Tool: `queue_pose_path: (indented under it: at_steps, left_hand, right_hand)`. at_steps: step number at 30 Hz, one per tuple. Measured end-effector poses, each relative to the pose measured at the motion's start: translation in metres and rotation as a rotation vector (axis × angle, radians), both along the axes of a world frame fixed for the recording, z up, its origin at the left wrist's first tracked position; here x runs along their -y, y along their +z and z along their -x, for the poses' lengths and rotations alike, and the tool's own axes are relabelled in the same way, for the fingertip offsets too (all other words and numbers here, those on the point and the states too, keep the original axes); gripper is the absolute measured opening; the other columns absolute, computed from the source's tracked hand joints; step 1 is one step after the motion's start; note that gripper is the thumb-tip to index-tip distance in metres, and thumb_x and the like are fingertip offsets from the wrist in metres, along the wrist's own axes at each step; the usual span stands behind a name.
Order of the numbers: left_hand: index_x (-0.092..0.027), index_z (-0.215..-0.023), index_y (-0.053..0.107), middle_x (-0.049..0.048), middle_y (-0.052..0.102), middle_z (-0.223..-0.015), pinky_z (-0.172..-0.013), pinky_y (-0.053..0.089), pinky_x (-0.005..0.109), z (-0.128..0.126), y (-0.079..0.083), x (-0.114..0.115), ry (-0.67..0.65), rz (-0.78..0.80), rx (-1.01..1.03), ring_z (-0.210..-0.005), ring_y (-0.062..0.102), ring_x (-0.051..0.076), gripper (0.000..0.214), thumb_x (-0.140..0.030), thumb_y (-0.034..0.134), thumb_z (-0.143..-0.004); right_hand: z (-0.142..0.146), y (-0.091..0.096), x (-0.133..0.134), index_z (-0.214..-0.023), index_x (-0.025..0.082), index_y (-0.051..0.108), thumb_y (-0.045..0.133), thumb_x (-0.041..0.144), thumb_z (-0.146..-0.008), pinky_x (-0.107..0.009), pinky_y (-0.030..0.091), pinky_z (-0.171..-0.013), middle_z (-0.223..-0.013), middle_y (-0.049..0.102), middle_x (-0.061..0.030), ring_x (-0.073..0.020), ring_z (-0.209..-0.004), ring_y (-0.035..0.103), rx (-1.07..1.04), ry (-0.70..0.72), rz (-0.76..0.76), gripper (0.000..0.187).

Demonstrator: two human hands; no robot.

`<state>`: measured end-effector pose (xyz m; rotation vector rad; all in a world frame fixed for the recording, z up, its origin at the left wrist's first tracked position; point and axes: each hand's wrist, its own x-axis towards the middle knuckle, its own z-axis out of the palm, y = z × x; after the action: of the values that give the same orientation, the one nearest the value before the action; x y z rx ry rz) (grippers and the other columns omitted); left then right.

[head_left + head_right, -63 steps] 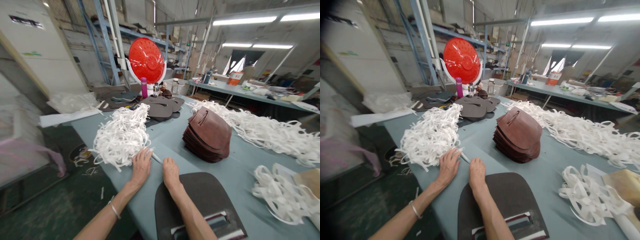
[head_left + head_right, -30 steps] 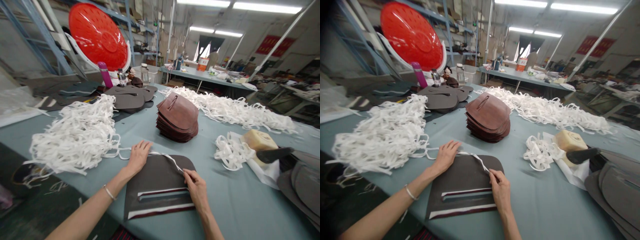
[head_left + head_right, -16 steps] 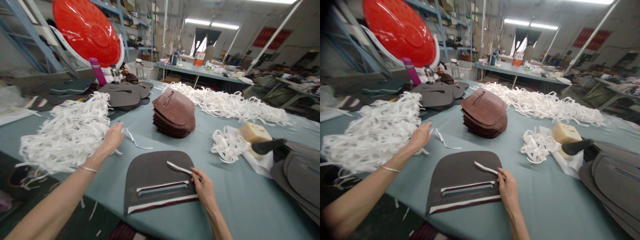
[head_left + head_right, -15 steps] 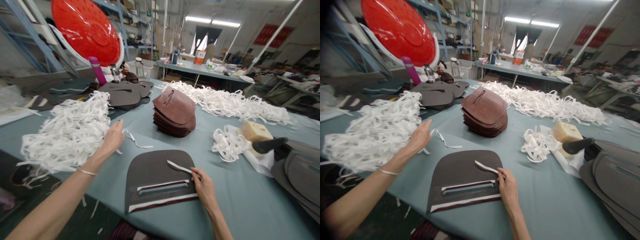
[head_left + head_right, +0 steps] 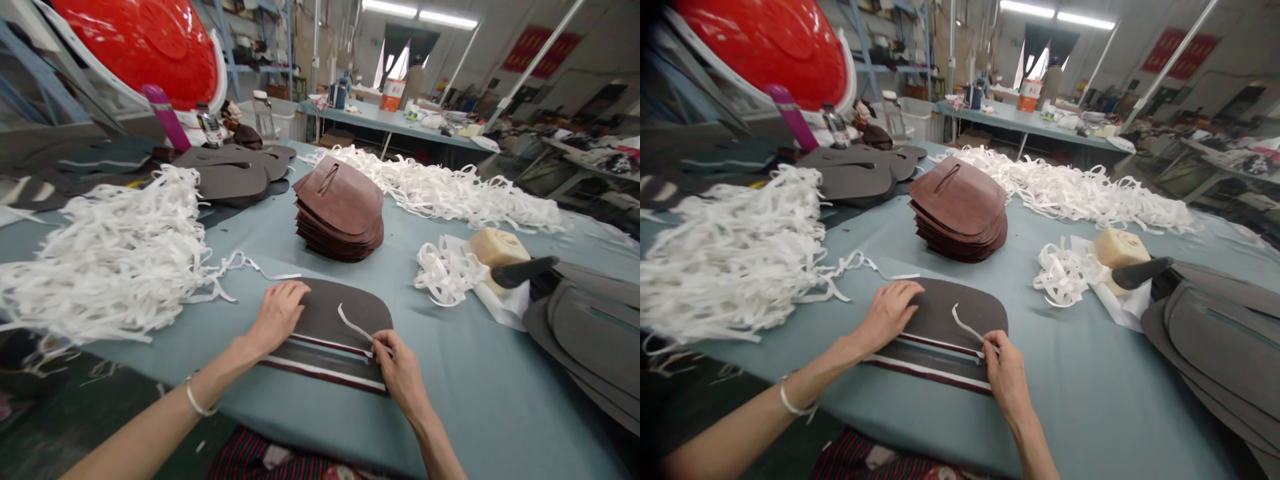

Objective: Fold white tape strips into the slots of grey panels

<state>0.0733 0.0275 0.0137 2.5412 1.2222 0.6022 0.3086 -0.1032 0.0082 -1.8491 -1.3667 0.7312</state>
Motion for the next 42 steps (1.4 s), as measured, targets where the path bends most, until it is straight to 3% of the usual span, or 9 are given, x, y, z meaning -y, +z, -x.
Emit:
queue_pose_path:
  at_steps: [4, 6, 11, 17, 22, 24, 29, 34, 42]
  left_hand:
    - [-0.022, -0.116, 0.052, 0.0066, 0.061, -0.115, -0.101, 0.029, 0.038, -0.048, 0.022, 0.033, -0.370, 0.091, 0.086, -0.115, 0.049, 0.020, 0.027, -0.029, 0.039, -0.094]
    - [-0.021, -0.102, 0.057, 0.0032, 0.064, -0.096, -0.092, 0.036, 0.033, -0.048, 0.026, 0.044, -0.396, 0.223, 0.058, -0.095, 0.057, 0.016, 0.027, -0.029, 0.032, -0.097]
    - [-0.022, -0.088, 0.057, 0.0004, 0.062, -0.083, -0.072, 0.039, 0.024, 0.003, 0.024, 0.050, -0.261, 0.508, 0.049, -0.076, 0.056, 0.014, 0.032, -0.033, 0.029, -0.097]
    - [-0.021, -0.082, 0.060, -0.0007, 0.063, -0.079, -0.071, 0.039, 0.023, 0.046, 0.014, 0.064, -0.015, 0.575, 0.074, -0.074, 0.057, 0.013, 0.023, -0.030, 0.042, -0.091]
    - [-0.020, -0.075, 0.060, -0.0029, 0.062, -0.065, -0.058, 0.036, 0.021, 0.055, 0.009, 0.067, 0.221, 0.599, 0.067, -0.060, 0.055, 0.012, 0.017, -0.029, 0.048, -0.084]
    - [-0.020, -0.076, 0.061, -0.0023, 0.063, -0.066, -0.058, 0.036, 0.021, 0.057, 0.007, 0.065, 0.247, 0.590, 0.081, -0.060, 0.056, 0.012, 0.018, -0.026, 0.046, -0.084]
    - [-0.019, -0.073, 0.062, -0.0013, 0.063, -0.062, -0.058, 0.036, 0.022, 0.059, 0.002, 0.059, 0.325, 0.590, 0.062, -0.058, 0.057, 0.012, 0.016, -0.023, 0.049, -0.080]
    - [-0.019, -0.073, 0.064, -0.0007, 0.065, -0.064, -0.058, 0.037, 0.023, 0.062, -0.007, 0.052, 0.361, 0.588, 0.034, -0.060, 0.059, 0.012, 0.015, -0.022, 0.051, -0.077]
    - [-0.019, -0.073, 0.065, -0.0007, 0.066, -0.066, -0.058, 0.036, 0.023, 0.063, -0.010, 0.046, 0.378, 0.580, 0.010, -0.060, 0.058, 0.012, 0.015, -0.023, 0.051, -0.077]
  right_hand:
    - [0.024, 0.017, -0.007, -0.085, 0.020, 0.060, 0.044, 0.030, -0.090, -0.024, 0.044, -0.072, -0.081, 0.064, -0.0019, -0.0142, -0.075, 0.058, -0.024, 0.129, -0.150, 0.020]
    - [0.027, 0.022, -0.004, -0.087, 0.020, 0.062, 0.045, 0.029, -0.090, -0.024, 0.044, -0.072, -0.083, 0.065, -0.0022, -0.0142, -0.077, 0.059, -0.003, 0.131, -0.173, 0.019]
    - [0.014, 0.015, 0.015, -0.092, 0.021, 0.064, 0.041, 0.028, -0.092, -0.024, 0.045, -0.068, -0.079, 0.064, -0.0028, -0.0148, -0.074, 0.060, 0.100, 0.194, -0.086, 0.024]
    - [0.016, -0.010, 0.036, -0.069, 0.022, 0.057, 0.048, 0.045, -0.088, -0.024, 0.041, -0.055, -0.062, 0.059, -0.0002, -0.0142, -0.055, 0.055, 0.293, 0.114, 0.008, 0.031]
    - [0.017, -0.016, 0.039, -0.078, 0.023, 0.058, 0.040, 0.046, -0.091, -0.025, 0.044, -0.061, -0.073, 0.063, -0.0025, -0.0157, -0.065, 0.060, 0.247, 0.171, 0.000, 0.033]
    - [0.015, -0.017, 0.038, -0.082, 0.023, 0.060, 0.039, 0.047, -0.091, -0.025, 0.046, -0.065, -0.077, 0.065, -0.0034, -0.0167, -0.070, 0.062, 0.222, 0.187, -0.009, 0.033]
    - [0.011, -0.021, 0.039, -0.071, 0.024, 0.059, 0.046, 0.056, -0.084, -0.025, 0.041, -0.050, -0.059, 0.061, 0.0000, -0.0156, -0.050, 0.057, 0.282, 0.053, 0.108, 0.037]
    - [0.008, -0.025, 0.041, -0.083, 0.025, 0.063, 0.044, 0.051, -0.086, -0.025, 0.046, -0.058, -0.076, 0.068, -0.0024, -0.0175, -0.064, 0.064, 0.208, 0.069, 0.108, 0.033]
    - [0.007, -0.027, 0.039, -0.076, 0.024, 0.061, 0.045, 0.057, -0.083, -0.024, 0.044, -0.057, -0.065, 0.065, -0.0013, -0.0176, -0.060, 0.061, 0.168, 0.031, 0.176, 0.038]
